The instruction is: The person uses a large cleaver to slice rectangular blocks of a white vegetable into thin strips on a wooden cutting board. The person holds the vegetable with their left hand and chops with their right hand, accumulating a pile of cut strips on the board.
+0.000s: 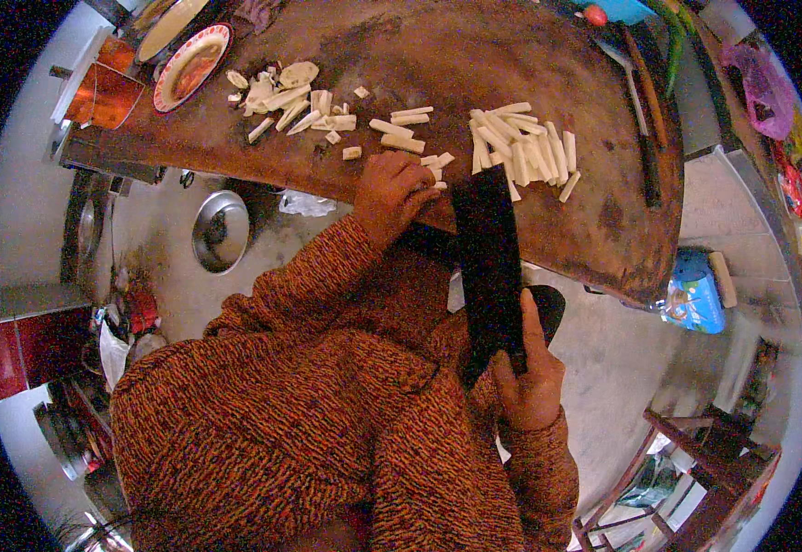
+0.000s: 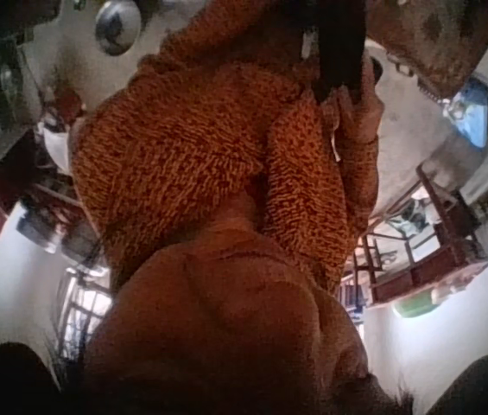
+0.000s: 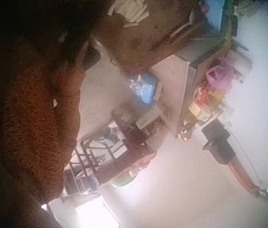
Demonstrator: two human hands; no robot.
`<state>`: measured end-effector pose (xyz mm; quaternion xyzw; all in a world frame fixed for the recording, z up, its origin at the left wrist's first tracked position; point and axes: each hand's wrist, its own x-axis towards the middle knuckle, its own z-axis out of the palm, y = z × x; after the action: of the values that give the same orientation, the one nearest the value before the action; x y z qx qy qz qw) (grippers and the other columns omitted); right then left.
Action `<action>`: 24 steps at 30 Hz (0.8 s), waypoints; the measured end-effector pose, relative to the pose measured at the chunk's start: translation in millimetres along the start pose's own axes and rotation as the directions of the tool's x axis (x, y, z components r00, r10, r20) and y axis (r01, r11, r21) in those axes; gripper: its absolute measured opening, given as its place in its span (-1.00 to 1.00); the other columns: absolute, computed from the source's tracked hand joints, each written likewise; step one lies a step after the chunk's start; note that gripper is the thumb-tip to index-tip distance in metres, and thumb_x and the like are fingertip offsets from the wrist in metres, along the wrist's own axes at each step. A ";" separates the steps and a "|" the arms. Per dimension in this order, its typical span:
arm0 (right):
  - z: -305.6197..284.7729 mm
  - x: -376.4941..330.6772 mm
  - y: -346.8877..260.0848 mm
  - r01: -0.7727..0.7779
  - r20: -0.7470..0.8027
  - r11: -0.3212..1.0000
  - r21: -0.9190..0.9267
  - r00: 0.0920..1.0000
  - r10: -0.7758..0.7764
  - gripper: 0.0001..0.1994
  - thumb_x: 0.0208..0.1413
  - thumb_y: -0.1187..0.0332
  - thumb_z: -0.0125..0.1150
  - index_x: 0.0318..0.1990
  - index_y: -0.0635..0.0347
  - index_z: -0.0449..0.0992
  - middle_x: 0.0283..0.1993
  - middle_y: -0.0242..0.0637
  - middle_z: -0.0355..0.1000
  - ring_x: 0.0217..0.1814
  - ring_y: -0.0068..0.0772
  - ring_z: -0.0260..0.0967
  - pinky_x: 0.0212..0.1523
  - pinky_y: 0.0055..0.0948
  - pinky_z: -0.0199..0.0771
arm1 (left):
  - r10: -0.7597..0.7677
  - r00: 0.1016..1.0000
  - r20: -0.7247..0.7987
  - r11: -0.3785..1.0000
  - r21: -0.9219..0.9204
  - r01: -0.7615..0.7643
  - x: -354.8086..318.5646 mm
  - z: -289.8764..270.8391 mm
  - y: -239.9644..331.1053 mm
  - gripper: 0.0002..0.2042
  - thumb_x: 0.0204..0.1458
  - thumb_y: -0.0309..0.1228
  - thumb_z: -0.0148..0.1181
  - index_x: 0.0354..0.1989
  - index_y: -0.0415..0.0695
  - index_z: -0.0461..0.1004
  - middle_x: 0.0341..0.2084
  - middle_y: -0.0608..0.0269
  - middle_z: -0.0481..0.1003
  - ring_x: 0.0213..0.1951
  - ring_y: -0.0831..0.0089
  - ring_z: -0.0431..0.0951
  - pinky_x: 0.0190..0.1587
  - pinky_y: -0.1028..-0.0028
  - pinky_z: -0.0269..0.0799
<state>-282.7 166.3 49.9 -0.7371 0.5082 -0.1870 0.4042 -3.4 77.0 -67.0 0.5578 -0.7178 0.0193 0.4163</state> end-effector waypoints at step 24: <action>8.2 9.4 17.0 0.229 -0.347 0.433 0.872 0.913 0.215 -0.18 -0.09 0.60 0.08 0.40 0.38 -0.08 0.04 0.09 0.41 -0.57 -0.48 0.32 -0.59 -0.59 0.33 | 0.136 0.979 0.154 0.974 0.160 -0.161 20.8 14.3 27.1 -0.69 -0.14 -0.15 0.32 -0.26 -0.02 0.53 -0.21 0.24 0.44 -0.01 0.18 0.38 0.17 0.10 0.14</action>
<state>-283.4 158.5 30.3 -0.3527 0.3986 -0.5794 0.6172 -34.4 63.9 -51.6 0.5360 -0.7811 0.0723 0.3119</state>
